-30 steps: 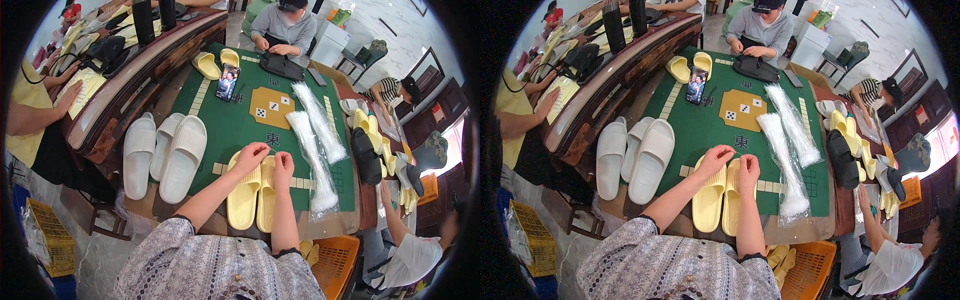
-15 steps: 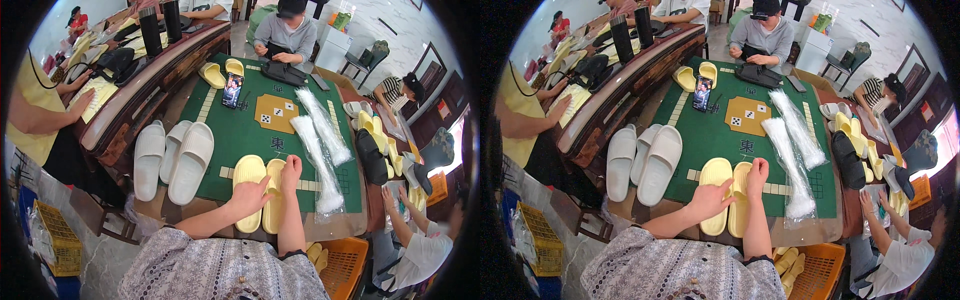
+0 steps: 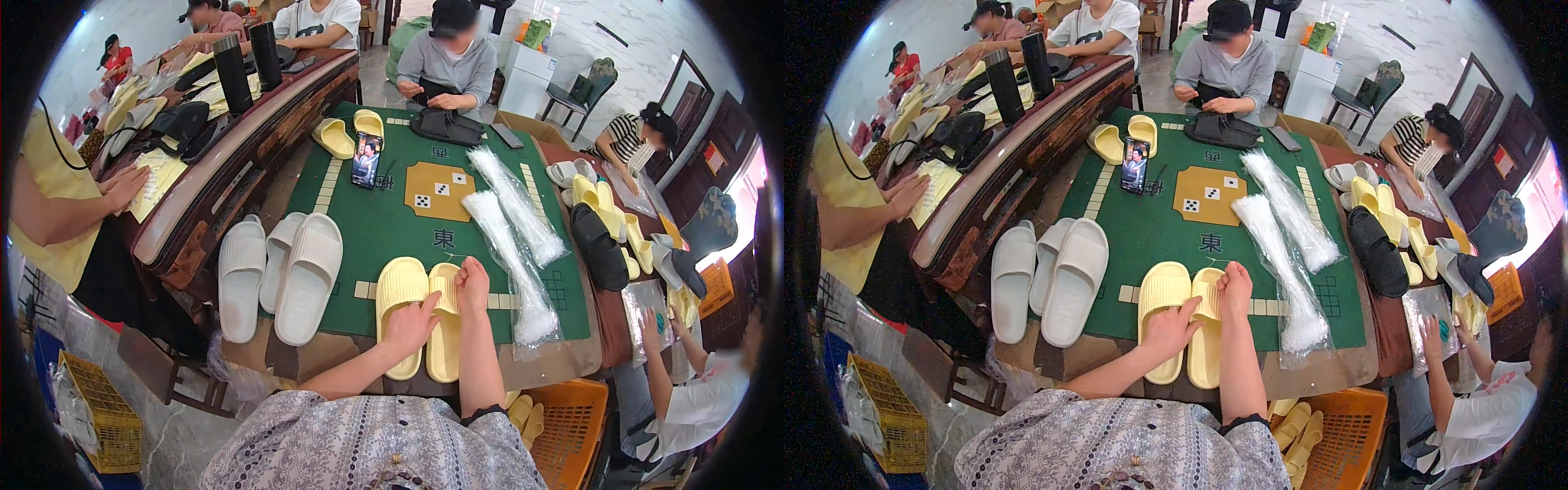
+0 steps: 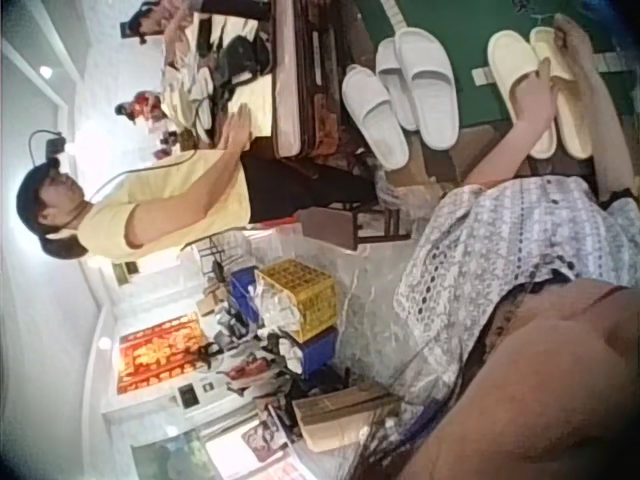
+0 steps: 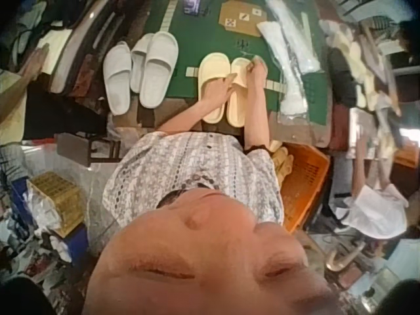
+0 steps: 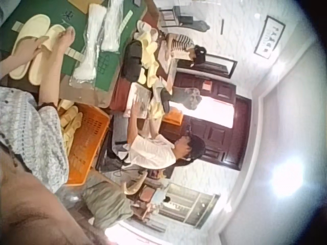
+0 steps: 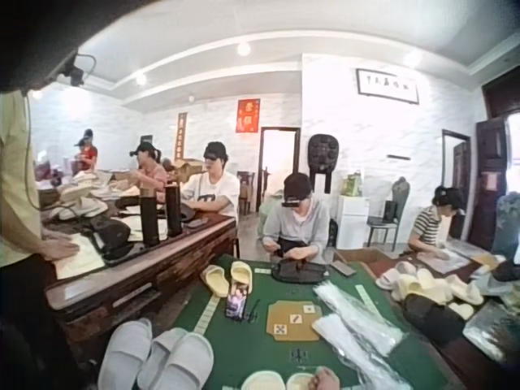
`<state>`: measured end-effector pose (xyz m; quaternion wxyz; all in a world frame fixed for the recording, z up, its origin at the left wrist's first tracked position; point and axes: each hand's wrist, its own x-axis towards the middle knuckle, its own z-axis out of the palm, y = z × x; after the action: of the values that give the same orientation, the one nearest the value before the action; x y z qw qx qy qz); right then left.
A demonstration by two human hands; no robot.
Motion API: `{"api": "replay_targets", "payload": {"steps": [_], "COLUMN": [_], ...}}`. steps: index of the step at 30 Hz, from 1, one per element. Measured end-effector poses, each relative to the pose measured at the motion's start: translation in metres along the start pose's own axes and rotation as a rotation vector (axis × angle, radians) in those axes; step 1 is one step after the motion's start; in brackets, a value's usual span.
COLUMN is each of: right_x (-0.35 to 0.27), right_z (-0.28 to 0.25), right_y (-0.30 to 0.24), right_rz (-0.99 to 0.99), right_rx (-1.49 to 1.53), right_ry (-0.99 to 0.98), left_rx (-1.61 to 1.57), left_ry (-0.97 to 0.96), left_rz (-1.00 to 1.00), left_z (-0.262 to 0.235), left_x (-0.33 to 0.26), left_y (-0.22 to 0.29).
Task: The person pairs slippers together by threading and securing plastic fasteners through each pair by hand.
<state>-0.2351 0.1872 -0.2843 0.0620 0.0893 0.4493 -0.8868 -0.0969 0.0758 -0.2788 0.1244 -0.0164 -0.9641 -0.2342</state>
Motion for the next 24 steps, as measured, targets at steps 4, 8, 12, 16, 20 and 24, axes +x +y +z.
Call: {"api": "replay_targets", "payload": {"steps": [4,8,12,16,20,24], "right_x": [-0.01,-0.024,-0.005,-0.004,-0.005,-0.01], "right_z": [-0.007,-0.025,-0.036,-0.04,-0.04,-0.035], "right_y": [-0.011,-0.014,0.003,0.011,0.016,0.013], "right_rz": [0.109,-0.021,-0.236,-0.163,-0.295,-0.228], "right_rx": [-0.044,-0.297,-0.415,-0.48,-0.52,-0.533], "right_ry": [-0.123,-0.116,-0.09,-0.036,-0.058,-0.037], "left_rx": [-0.105,-0.115,-0.151,-0.128,-0.01,0.084], "left_ry": [0.08,0.164,0.28,0.493,0.648,0.793], "left_rz": [0.046,0.145,0.185,0.157,-0.148,-0.281], "left_z": [-0.015,-0.026,-0.064,-0.116,-0.157,-0.174], "left_x": [0.004,-0.007,-0.018,-0.032,-0.042,-0.042], "left_y": [-0.018,-0.027,-0.028,-0.035,-0.061,-0.109]}}
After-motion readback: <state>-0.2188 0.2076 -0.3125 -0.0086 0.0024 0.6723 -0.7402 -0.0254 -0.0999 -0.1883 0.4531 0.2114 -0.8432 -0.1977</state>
